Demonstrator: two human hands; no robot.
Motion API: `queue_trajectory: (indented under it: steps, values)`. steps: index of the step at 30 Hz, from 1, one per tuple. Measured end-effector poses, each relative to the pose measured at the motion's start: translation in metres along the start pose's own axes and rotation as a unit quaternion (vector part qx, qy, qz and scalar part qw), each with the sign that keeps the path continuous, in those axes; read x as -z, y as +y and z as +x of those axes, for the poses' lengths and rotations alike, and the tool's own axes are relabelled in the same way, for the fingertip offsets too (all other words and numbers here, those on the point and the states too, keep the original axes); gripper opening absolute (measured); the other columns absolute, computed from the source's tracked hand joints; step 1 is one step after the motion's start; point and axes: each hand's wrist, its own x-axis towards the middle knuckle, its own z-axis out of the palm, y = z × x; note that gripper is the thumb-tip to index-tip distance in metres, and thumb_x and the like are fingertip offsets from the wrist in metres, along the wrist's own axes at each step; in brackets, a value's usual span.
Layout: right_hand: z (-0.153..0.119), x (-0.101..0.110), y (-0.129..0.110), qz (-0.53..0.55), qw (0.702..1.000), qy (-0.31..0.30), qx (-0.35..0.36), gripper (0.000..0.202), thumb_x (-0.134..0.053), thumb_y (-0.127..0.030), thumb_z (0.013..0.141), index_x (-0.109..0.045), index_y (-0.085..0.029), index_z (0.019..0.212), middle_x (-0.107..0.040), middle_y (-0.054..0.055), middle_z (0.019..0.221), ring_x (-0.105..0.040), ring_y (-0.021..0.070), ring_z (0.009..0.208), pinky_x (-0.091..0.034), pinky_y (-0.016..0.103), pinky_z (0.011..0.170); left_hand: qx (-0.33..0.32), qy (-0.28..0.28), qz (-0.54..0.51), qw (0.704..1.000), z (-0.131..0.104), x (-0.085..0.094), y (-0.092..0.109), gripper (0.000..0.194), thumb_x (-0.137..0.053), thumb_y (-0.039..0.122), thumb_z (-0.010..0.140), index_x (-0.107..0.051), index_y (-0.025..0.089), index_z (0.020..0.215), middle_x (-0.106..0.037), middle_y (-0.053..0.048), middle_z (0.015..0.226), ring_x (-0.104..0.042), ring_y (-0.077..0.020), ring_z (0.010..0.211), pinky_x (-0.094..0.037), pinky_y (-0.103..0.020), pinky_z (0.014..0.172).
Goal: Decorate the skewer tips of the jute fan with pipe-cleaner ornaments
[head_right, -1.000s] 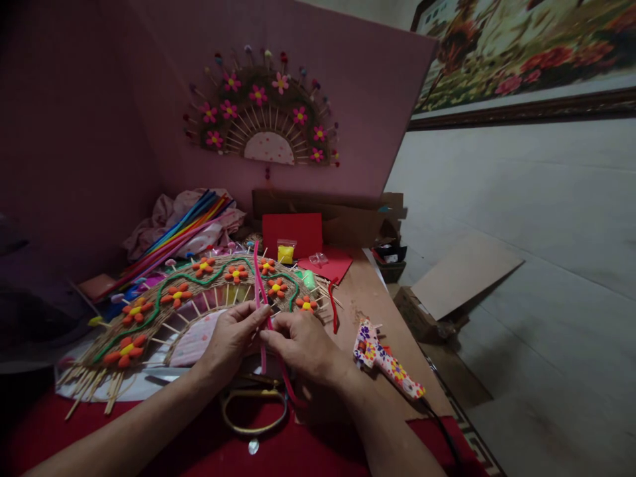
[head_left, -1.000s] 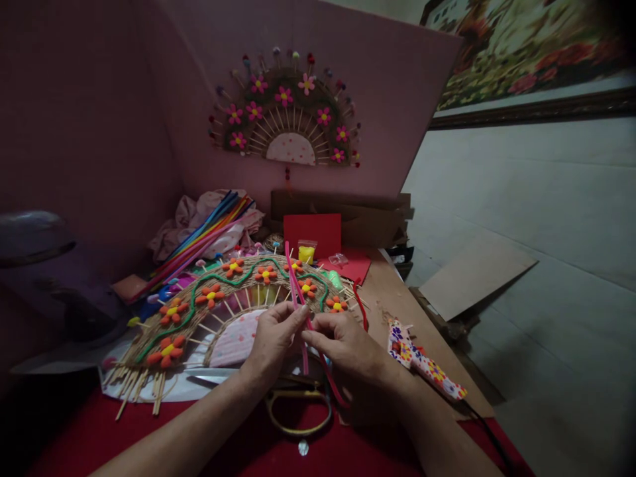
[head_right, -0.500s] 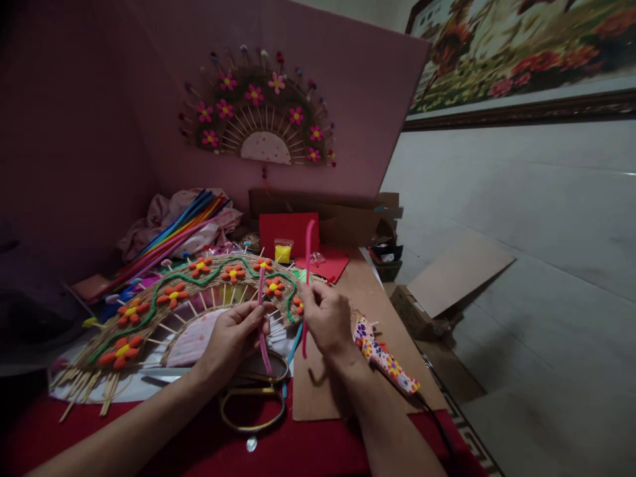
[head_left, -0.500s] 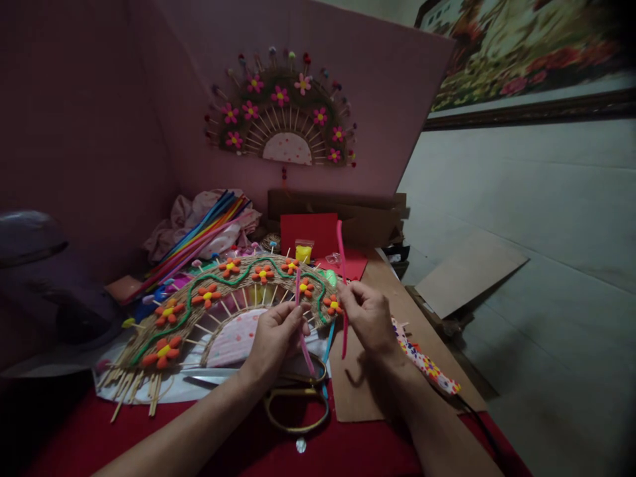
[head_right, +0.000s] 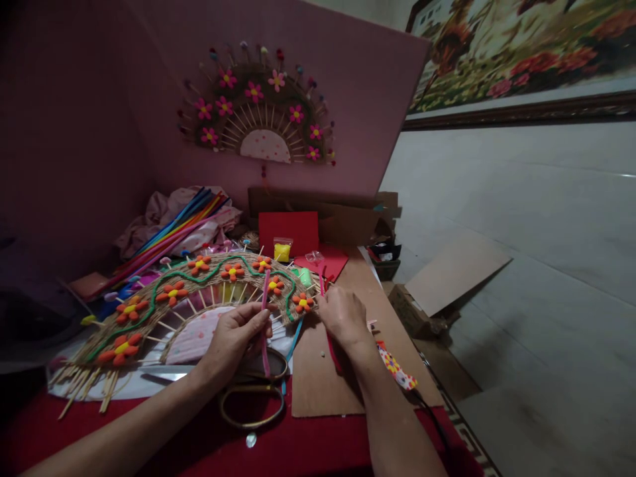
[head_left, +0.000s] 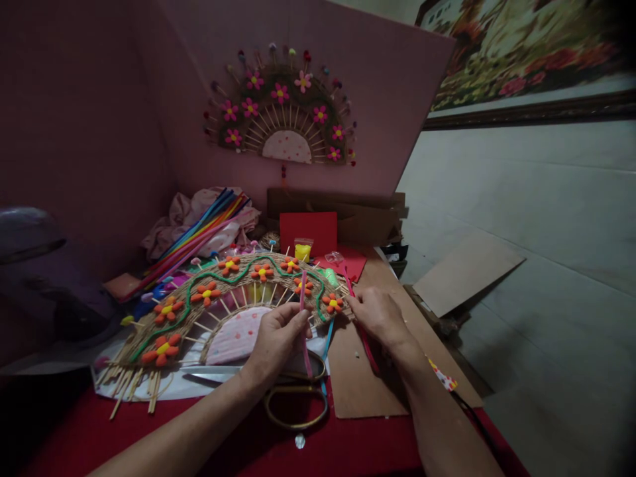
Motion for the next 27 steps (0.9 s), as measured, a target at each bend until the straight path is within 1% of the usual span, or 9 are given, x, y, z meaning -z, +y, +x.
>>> queue_trajectory:
  steps: [3, 7, 10, 14, 17, 19, 23, 27]
  values:
    - [-0.0003, -0.0026, -0.0017, -0.022, 1.0, -0.001, -0.001, 0.044, -0.037, -0.042, 0.089, -0.072, -0.017, 0.085, -0.07, 0.015, 0.083, -0.065, 0.0219, 0.076, -0.037, 0.027, 0.058, -0.006, -0.006, 0.011, 1.0, -0.0004, 0.0006, -0.0012, 0.036, -0.069, 0.045, 0.064, -0.06, 0.012, 0.074, -0.055, 0.002, 0.05, -0.036, -0.0033, 0.033, -0.021, -0.016, 0.034]
    - [-0.0004, -0.0033, -0.0025, -0.056, 0.998, 0.008, 0.019, 0.038, -0.037, -0.034, 0.09, -0.07, -0.017, 0.089, -0.068, 0.014, 0.09, -0.064, 0.0228, 0.082, -0.04, 0.028, 0.064, -0.018, -0.016, 0.027, 0.999, 0.0005, 0.0026, -0.0044, 0.033, -0.066, 0.044, 0.067, -0.057, 0.013, 0.068, -0.055, 0.001, 0.05, -0.037, -0.0034, 0.035, -0.022, -0.016, 0.034]
    - [-0.0005, -0.0027, -0.002, -0.078, 0.997, 0.014, 0.026, 0.035, -0.037, -0.031, 0.088, -0.069, -0.016, 0.092, -0.066, 0.015, 0.095, -0.062, 0.0247, 0.088, -0.041, 0.03, 0.068, -0.018, -0.017, 0.032, 0.999, 0.0012, 0.0032, -0.0056, 0.032, -0.065, 0.044, 0.069, -0.057, 0.013, 0.07, -0.055, 0.002, 0.051, -0.036, -0.0032, 0.035, -0.022, -0.016, 0.034]
    - [-0.0015, -0.0003, -0.0021, -0.078, 0.996, -0.009, 0.039, 0.036, -0.036, -0.03, 0.088, -0.067, -0.017, 0.096, -0.065, 0.015, 0.099, -0.06, 0.0254, 0.094, -0.042, 0.032, 0.073, -0.016, -0.017, 0.031, 0.999, 0.0013, 0.0031, -0.0061, 0.031, -0.063, 0.043, 0.07, -0.057, 0.012, 0.072, -0.055, 0.002, 0.051, -0.034, -0.0026, 0.035, -0.021, -0.015, 0.034]
    - [-0.0023, 0.001, -0.003, -0.077, 0.995, -0.037, 0.042, 0.037, -0.034, -0.031, 0.088, -0.068, -0.018, 0.096, -0.067, 0.015, 0.1, -0.061, 0.0265, 0.094, -0.043, 0.032, 0.07, -0.017, -0.017, 0.034, 0.999, 0.0015, 0.0032, -0.0074, 0.03, -0.062, 0.042, 0.071, -0.057, 0.012, 0.074, -0.055, 0.002, 0.051, -0.034, -0.0026, 0.035, -0.021, -0.015, 0.035]
    - [-0.0024, 0.0008, -0.0036, -0.079, 0.995, -0.055, 0.04, 0.036, -0.035, -0.029, 0.087, -0.069, -0.017, 0.095, -0.068, 0.015, 0.097, -0.063, 0.0273, 0.09, -0.043, 0.032, 0.067, -0.018, -0.017, 0.037, 0.999, 0.0015, 0.0034, -0.0084, 0.029, -0.062, 0.041, 0.072, -0.056, 0.013, 0.072, -0.055, 0.002, 0.052, -0.035, -0.0026, 0.036, -0.021, -0.015, 0.035]
    - [-0.0022, -0.0013, -0.0042, -0.08, 0.994, -0.066, 0.03, 0.034, -0.038, -0.024, 0.086, -0.07, -0.014, 0.09, -0.069, 0.018, 0.091, -0.065, 0.0268, 0.086, -0.043, 0.03, 0.064, -0.016, -0.021, 0.041, 0.999, 0.0015, 0.0037, -0.0099, 0.031, -0.061, 0.042, 0.072, -0.055, 0.012, 0.066, -0.054, 0.001, 0.052, -0.034, -0.0023, 0.036, -0.021, -0.015, 0.035]
    - [-0.0019, -0.0011, -0.004, -0.078, 0.995, -0.058, 0.017, 0.034, -0.039, -0.026, 0.086, -0.071, -0.013, 0.091, -0.068, 0.018, 0.091, -0.065, 0.0259, 0.087, -0.043, 0.029, 0.066, -0.013, -0.017, 0.035, 0.999, 0.0019, 0.0037, -0.01, 0.031, -0.062, 0.042, 0.071, -0.059, 0.011, 0.078, -0.055, 0.002, 0.052, -0.036, -0.003, 0.037, -0.022, -0.015, 0.036]
